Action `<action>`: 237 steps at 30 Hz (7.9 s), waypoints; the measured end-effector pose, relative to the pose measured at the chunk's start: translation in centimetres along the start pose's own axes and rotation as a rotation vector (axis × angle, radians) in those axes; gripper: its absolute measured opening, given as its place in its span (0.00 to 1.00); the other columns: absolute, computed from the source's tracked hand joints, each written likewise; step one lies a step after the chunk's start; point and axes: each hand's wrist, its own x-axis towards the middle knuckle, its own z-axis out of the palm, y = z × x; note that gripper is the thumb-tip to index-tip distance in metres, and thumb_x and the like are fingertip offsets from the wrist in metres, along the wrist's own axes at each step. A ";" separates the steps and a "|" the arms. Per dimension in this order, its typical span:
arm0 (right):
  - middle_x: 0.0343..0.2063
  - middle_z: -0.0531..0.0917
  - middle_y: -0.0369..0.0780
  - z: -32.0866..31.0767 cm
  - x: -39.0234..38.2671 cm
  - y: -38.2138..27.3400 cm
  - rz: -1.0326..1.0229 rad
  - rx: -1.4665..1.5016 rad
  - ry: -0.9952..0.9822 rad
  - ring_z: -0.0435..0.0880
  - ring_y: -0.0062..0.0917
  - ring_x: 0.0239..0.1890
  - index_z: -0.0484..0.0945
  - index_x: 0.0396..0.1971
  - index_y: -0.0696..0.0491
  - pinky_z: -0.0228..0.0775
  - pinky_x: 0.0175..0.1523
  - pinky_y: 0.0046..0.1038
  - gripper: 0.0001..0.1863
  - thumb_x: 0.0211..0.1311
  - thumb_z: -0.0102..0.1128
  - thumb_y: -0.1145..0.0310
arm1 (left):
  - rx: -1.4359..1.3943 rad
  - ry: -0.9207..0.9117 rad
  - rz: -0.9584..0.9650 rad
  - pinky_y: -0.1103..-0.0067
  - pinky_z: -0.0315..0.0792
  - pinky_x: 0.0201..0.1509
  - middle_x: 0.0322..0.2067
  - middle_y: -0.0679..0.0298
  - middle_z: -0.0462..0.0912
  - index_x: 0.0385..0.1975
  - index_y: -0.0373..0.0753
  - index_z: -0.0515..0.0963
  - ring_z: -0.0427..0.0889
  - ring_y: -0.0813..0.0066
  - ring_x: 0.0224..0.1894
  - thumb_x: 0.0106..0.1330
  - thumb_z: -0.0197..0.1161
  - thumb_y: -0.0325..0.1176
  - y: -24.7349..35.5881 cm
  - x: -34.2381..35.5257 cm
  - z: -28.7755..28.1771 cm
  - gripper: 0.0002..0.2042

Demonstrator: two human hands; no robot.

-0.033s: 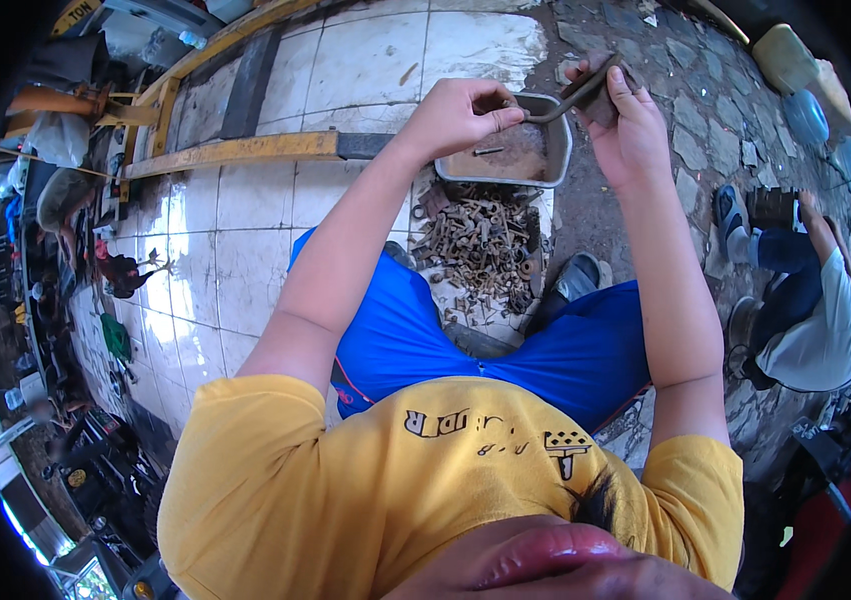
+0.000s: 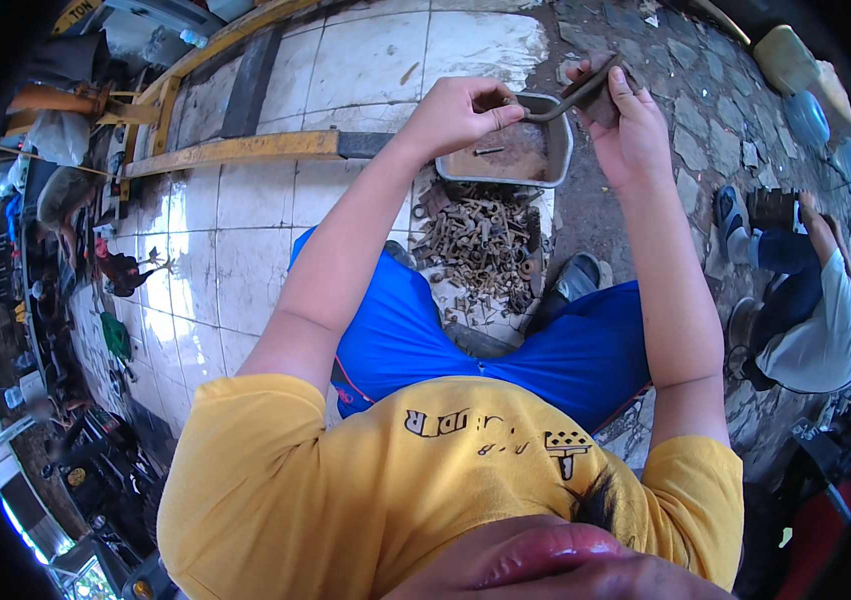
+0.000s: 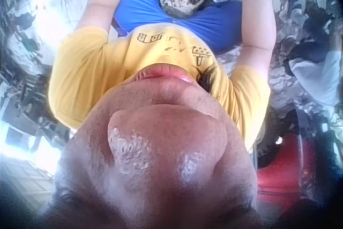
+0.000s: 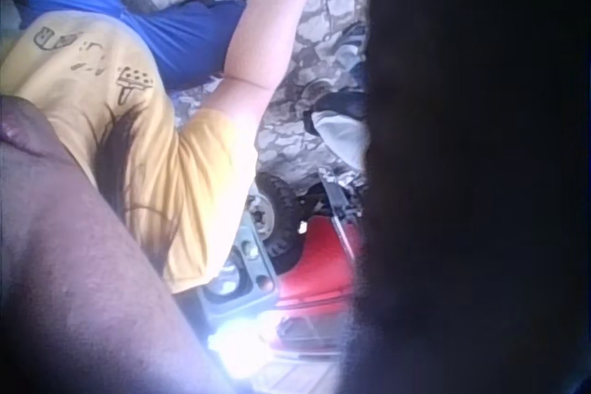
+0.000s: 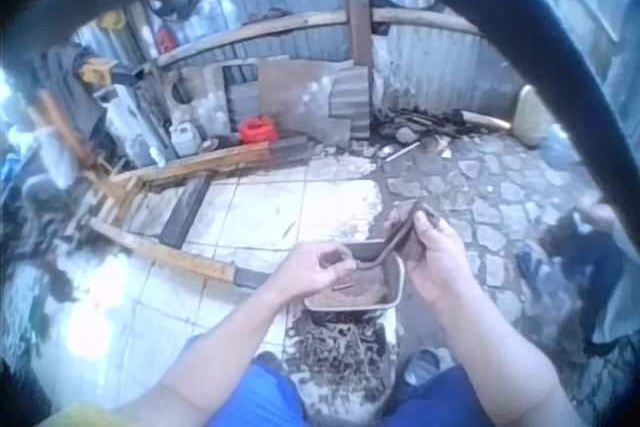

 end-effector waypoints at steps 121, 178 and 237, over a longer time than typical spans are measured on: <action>0.51 0.87 0.47 0.5 -0.1 0.6 -0.024 0.021 -0.040 0.88 0.36 0.55 0.79 0.55 0.57 0.83 0.59 0.39 0.14 0.83 0.51 0.65 | -0.220 -0.087 -0.066 0.79 0.79 0.46 0.40 0.65 0.89 0.53 0.38 0.84 0.84 0.79 0.40 0.70 0.73 0.36 -0.4 1.3 0.7 0.15; 0.57 0.84 0.45 -0.7 1.9 1.9 0.166 0.150 0.136 0.85 0.35 0.59 0.73 0.61 0.59 0.78 0.67 0.41 0.21 0.86 0.38 0.61 | 0.520 0.014 0.074 0.56 0.73 0.46 0.33 0.46 0.81 0.32 0.32 0.76 0.80 0.41 0.41 0.80 0.54 0.47 -0.2 1.0 1.8 0.22; 0.67 0.80 0.32 0.3 0.4 4.2 -0.732 -1.698 -0.490 0.69 0.36 0.76 0.79 0.65 0.43 0.56 0.77 0.60 0.25 0.69 0.57 0.68 | -0.420 -0.146 -0.317 0.81 0.74 0.43 0.39 0.70 0.84 0.51 0.37 0.80 0.78 0.84 0.38 0.70 0.64 0.33 -1.7 1.0 1.1 0.13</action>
